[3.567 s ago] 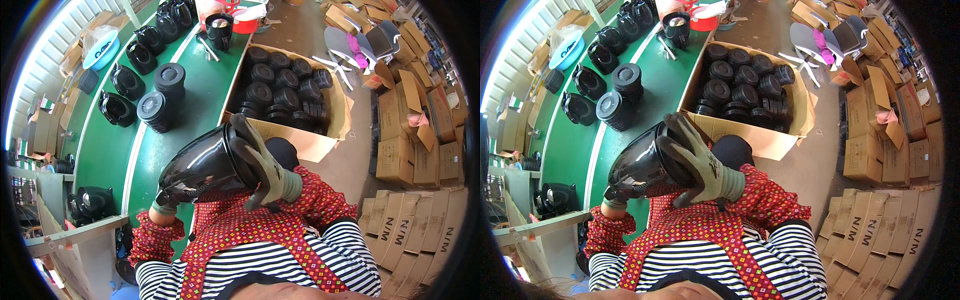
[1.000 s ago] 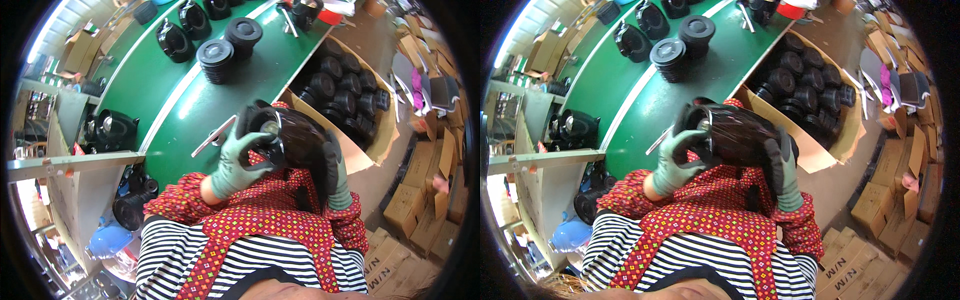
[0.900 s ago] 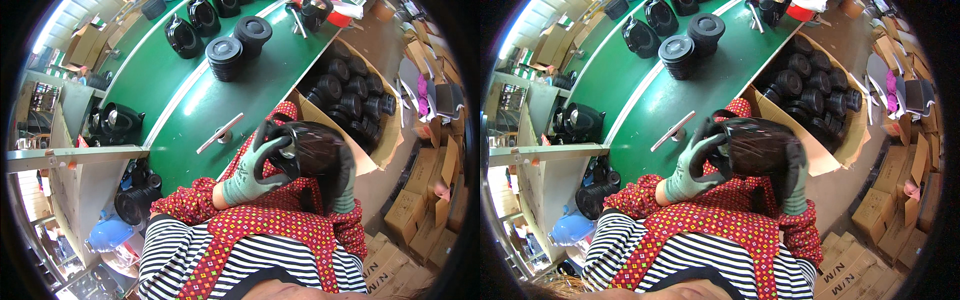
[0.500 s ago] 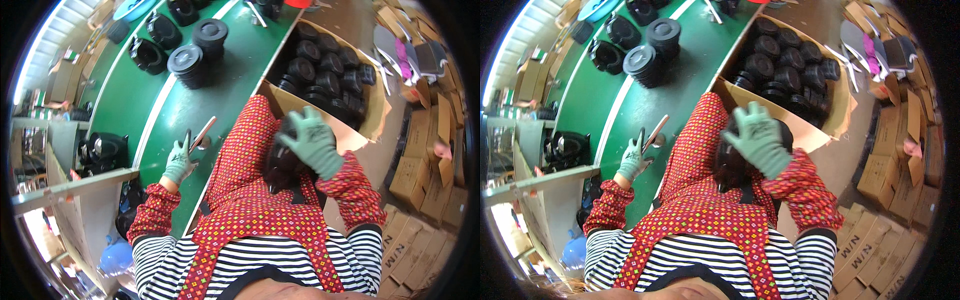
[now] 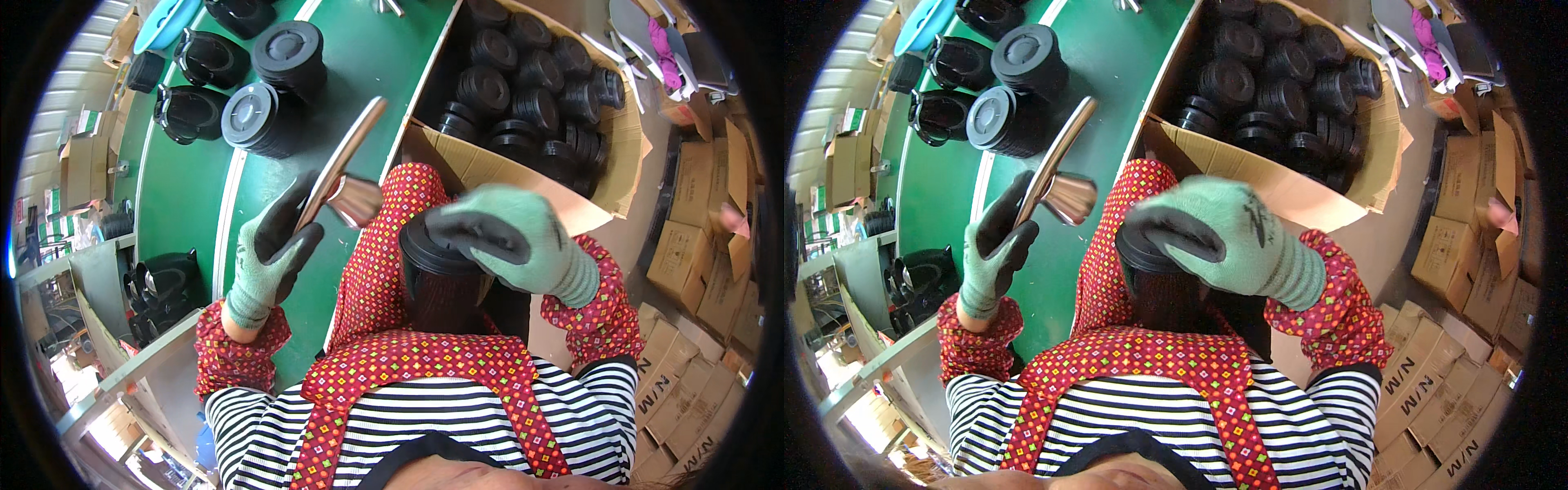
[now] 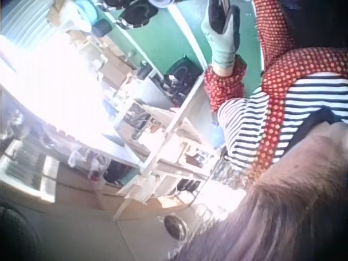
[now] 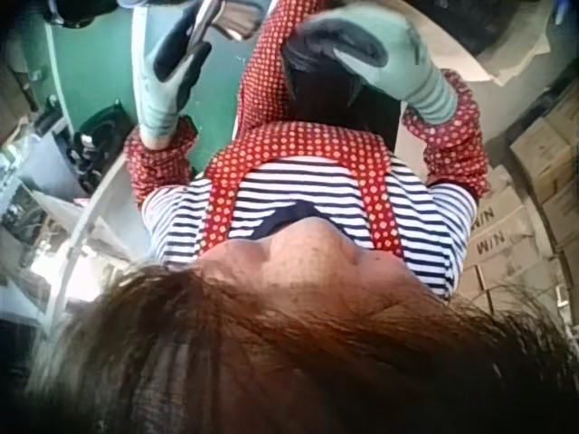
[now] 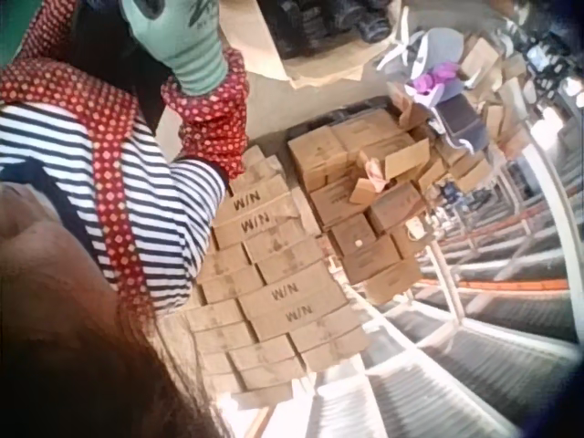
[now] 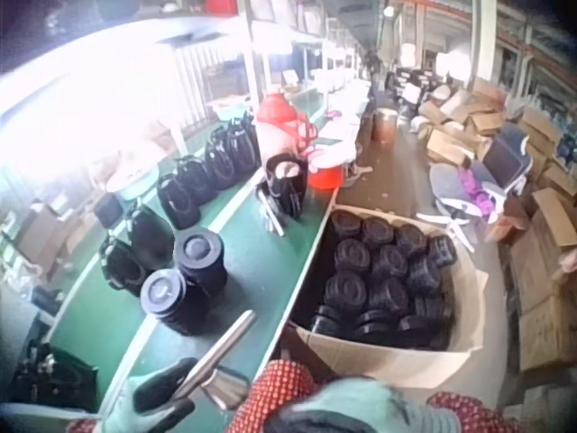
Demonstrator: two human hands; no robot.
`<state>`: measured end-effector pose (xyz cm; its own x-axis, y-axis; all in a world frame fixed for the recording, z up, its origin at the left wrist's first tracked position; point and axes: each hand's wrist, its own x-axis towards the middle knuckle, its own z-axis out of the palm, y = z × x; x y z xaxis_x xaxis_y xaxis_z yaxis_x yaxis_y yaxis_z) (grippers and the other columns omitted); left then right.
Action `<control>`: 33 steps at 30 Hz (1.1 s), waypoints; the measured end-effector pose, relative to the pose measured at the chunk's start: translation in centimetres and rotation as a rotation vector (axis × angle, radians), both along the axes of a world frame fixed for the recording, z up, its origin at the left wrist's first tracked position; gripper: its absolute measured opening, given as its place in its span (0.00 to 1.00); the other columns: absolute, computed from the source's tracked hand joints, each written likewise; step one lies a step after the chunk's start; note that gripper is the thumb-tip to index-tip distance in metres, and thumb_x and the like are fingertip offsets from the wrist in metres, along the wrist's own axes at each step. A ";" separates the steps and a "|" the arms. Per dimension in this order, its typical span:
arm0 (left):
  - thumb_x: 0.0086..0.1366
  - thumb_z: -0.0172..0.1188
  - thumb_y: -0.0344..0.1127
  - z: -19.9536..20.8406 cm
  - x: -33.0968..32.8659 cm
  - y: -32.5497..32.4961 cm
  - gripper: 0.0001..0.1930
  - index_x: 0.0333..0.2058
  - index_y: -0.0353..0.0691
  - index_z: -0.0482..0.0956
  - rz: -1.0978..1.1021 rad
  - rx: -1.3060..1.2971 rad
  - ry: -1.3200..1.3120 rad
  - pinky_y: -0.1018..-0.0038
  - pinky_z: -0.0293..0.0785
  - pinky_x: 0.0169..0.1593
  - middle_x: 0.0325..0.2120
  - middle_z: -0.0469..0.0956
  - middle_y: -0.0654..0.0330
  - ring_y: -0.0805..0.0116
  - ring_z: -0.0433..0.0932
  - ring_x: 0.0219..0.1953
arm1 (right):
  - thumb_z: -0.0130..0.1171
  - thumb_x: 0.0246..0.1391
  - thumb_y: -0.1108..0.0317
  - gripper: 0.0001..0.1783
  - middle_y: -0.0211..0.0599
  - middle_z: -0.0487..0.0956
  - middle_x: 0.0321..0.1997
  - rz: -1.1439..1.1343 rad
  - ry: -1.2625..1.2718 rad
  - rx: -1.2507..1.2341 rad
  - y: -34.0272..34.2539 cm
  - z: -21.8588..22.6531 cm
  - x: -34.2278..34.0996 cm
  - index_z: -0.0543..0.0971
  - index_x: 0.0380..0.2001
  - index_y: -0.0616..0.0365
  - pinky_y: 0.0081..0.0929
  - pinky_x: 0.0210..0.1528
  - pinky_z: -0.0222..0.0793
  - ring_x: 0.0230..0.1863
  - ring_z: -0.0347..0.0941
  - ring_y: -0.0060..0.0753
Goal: The person assembles black kettles by inserting a metal inner liner into the kettle body and then screwing on a black lid. The person handles each kettle one at a time, places the finished units on a green workbench, and repeats the process.
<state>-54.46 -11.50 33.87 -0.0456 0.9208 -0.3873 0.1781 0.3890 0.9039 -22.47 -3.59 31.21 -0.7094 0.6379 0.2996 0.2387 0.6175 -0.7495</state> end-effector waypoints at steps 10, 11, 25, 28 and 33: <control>0.66 0.60 0.31 8.4 7.9 5.4 0.31 0.66 0.26 0.70 -0.723 0.328 0.310 0.66 0.74 0.45 0.43 0.78 0.46 0.58 0.78 0.38 | 0.65 0.57 0.56 0.19 0.41 0.83 0.41 0.064 0.071 0.068 6.1 -5.7 -1.0 0.86 0.45 0.57 0.44 0.57 0.67 0.45 0.77 0.48; 0.64 0.61 0.31 8.7 8.1 6.2 0.31 0.66 0.26 0.71 -0.769 0.423 0.428 0.64 0.75 0.48 0.47 0.78 0.43 0.54 0.79 0.41 | 0.69 0.57 0.59 0.16 0.40 0.84 0.45 0.073 0.094 0.084 5.8 -6.6 -1.1 0.85 0.45 0.56 0.44 0.58 0.69 0.49 0.79 0.48; 0.66 0.52 0.35 5.2 12.2 3.1 0.33 0.67 0.21 0.65 -0.797 0.515 -0.097 0.51 0.59 0.71 0.63 0.68 0.36 0.38 0.68 0.66 | 0.56 0.66 0.60 0.18 0.51 0.77 0.47 -0.055 0.435 -0.264 0.9 -8.7 -2.2 0.78 0.45 0.67 0.44 0.62 0.67 0.53 0.74 0.52; 0.68 0.47 0.30 3.9 11.2 3.1 0.32 0.69 0.21 0.61 -0.801 0.502 -0.220 0.52 0.53 0.74 0.67 0.65 0.35 0.39 0.63 0.71 | 0.54 0.65 0.61 0.17 0.49 0.76 0.47 0.066 0.315 -0.346 1.5 -8.6 -0.8 0.78 0.44 0.67 0.41 0.61 0.66 0.51 0.73 0.51; 0.67 0.60 0.29 4.5 13.4 0.9 0.30 0.67 0.28 0.68 -0.625 0.476 -0.053 0.50 0.53 0.73 0.62 0.69 0.41 0.41 0.65 0.67 | 0.54 0.64 0.59 0.19 0.50 0.77 0.52 0.109 0.247 -0.162 1.6 -8.8 -1.0 0.80 0.47 0.65 0.47 0.66 0.62 0.58 0.70 0.54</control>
